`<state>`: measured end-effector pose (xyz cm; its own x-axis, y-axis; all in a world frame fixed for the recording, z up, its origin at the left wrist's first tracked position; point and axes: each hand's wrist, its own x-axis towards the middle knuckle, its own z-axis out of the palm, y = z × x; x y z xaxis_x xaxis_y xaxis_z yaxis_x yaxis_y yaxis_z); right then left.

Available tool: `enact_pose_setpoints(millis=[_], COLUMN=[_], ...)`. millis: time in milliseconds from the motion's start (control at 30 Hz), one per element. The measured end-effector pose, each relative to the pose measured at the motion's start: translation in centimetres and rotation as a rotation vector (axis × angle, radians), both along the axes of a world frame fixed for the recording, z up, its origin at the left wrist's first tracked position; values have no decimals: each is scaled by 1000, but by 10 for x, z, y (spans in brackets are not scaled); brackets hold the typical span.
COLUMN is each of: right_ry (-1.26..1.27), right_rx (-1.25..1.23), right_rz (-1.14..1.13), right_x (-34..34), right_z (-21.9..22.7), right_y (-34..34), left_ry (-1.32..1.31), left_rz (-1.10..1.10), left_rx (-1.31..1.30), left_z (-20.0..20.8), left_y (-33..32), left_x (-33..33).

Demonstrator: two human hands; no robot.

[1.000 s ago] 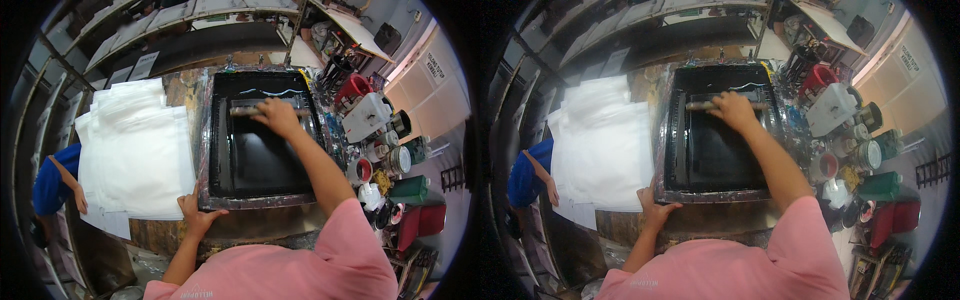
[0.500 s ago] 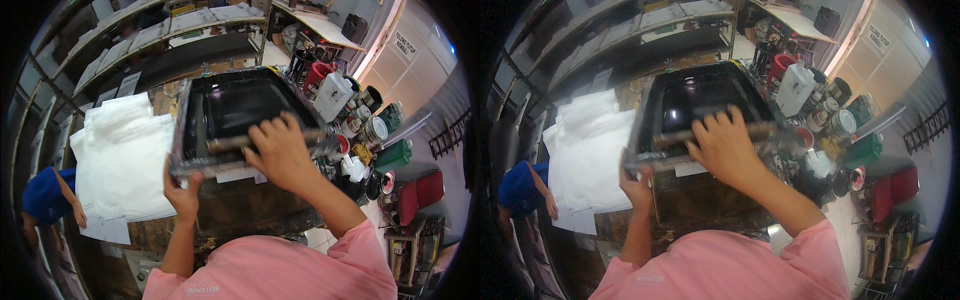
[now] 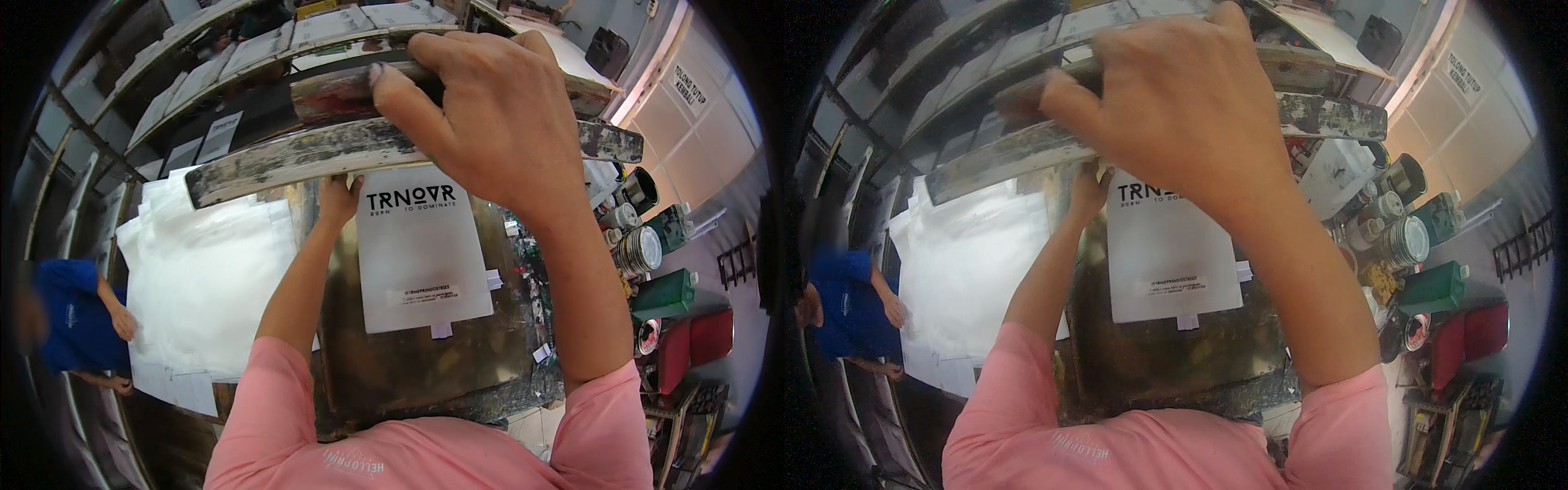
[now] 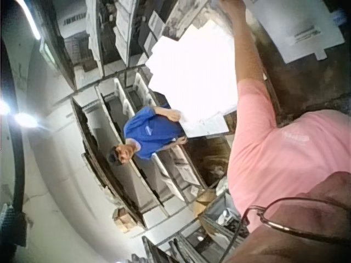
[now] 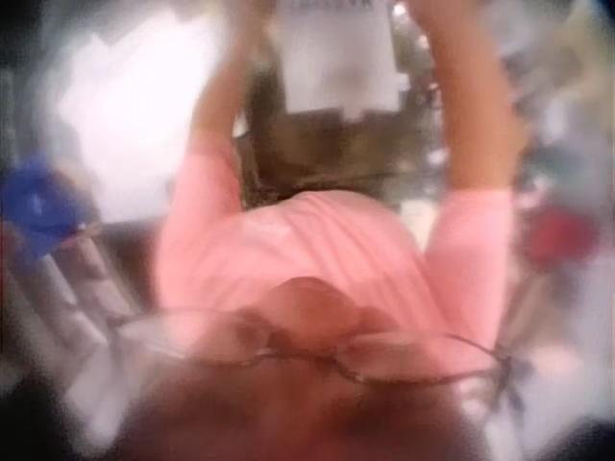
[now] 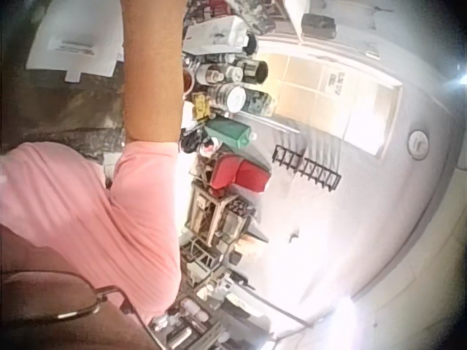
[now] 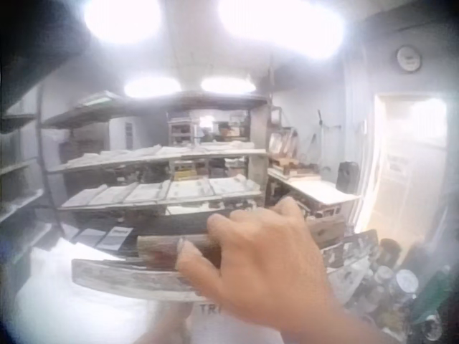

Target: The person performs screen printing on white tote bags. They place a bag under a screen, apply ink, and use a squeegee to pull the ink across the mesh. The printed bag is then removed and stacked with others.

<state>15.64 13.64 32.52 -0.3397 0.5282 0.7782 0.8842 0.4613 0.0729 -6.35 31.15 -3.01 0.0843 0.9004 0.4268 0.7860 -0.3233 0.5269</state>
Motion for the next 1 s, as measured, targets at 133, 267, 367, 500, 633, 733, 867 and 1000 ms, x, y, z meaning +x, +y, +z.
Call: enact_pose_setpoints(millis=[133, 267, 367, 500, 633, 733, 867, 1000], right_ry=[84, 48, 30, 24, -2, 6, -23, -25], right_rx=[37, -117, -73, 8, 18, -33, -59, -120], right_rz=[18, -28, -27, -44, -39, -70, -82, -128], right_x=[-5, -1, -2, -8, -2, 2, -3, -6], right_z=[6, 15, 14, 0, -13, -18, -24, -25], right_y=[2, -4, -8, -14, -17, -20, -31, -39], left_ry=[45, -317, -622, -800, -843, -790, 72, 562], left_rz=[-41, -75, 112, 381, 629, 1003, 1137, 225], left_rx=[118, -111, -243, -36, 162, 93, 440, 70], left_z=[-7, 37, 60, 42, 17, 26, 52, 53], left_y=[37, 19, -50, -186, -287, -327, -347, -352], left_x=[2, -52, -116, -207, -308, -377, -376, -262])
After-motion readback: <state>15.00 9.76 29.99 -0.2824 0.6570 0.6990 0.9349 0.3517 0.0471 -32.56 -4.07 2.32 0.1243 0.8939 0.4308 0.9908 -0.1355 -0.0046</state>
